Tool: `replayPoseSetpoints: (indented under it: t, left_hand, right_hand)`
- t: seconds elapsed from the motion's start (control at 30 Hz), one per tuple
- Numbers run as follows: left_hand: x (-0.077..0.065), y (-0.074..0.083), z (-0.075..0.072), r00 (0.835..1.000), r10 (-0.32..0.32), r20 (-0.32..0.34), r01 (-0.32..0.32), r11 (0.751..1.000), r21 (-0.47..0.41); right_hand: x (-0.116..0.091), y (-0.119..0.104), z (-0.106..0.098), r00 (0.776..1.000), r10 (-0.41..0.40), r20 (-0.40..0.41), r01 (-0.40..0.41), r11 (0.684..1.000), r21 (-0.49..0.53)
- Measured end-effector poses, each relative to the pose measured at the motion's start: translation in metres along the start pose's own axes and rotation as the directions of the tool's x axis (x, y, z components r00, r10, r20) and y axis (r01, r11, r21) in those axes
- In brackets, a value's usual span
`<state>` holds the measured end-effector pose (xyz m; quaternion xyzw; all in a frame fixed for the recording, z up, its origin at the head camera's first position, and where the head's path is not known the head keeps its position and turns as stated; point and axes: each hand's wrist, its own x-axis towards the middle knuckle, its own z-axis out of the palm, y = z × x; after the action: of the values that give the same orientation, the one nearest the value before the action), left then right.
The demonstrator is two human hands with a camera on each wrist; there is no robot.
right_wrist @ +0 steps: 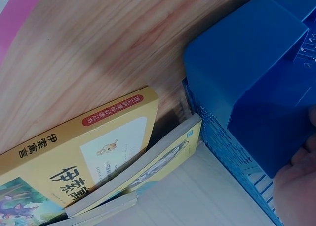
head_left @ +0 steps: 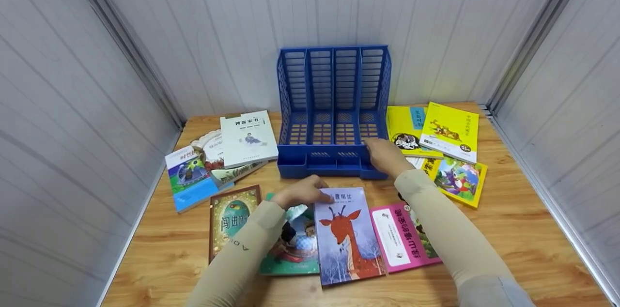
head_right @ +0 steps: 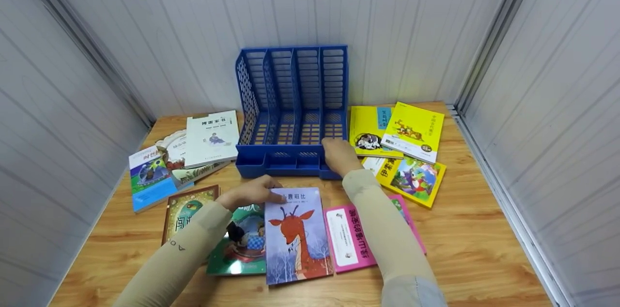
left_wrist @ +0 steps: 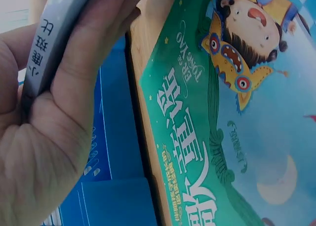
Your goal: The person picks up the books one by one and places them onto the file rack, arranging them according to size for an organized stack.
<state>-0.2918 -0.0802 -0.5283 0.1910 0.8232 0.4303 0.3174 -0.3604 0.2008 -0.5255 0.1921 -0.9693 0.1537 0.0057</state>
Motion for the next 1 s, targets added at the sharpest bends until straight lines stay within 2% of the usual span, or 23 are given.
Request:
replayPoseSetpoints:
  t: [0.13,0.33,0.5,0.83,1.0]
  left_hand:
    - [-0.002,-0.001,-0.002,0.999,0.033,0.017,-0.033,0.999,-0.035]
    - [-0.004,-0.005,-0.006,0.999,0.043,0.031,-0.04,0.994,-0.099]
    - [-0.005,-0.009,-0.007,0.998,0.055,0.024,-0.049,0.979,-0.196]
    - [-0.014,-0.017,-0.015,0.996,0.081,-0.032,-0.087,0.955,-0.284]
    - [-0.02,-0.022,-0.02,0.994,0.097,-0.054,-0.109,0.943,-0.314]
  right_hand:
    - [0.0,0.0,0.001,1.0,-0.005,-0.008,0.005,1.0,0.008]
    - [0.0,0.001,0.001,1.0,-0.002,-0.006,0.002,1.0,0.004]
    - [0.0,0.001,0.002,1.0,-0.018,-0.021,0.017,1.0,-0.014]
    - [0.0,0.002,0.003,0.998,-0.03,-0.048,0.029,0.999,-0.015]
    - [0.0,0.002,0.002,0.999,-0.02,-0.034,0.02,1.0,-0.009]
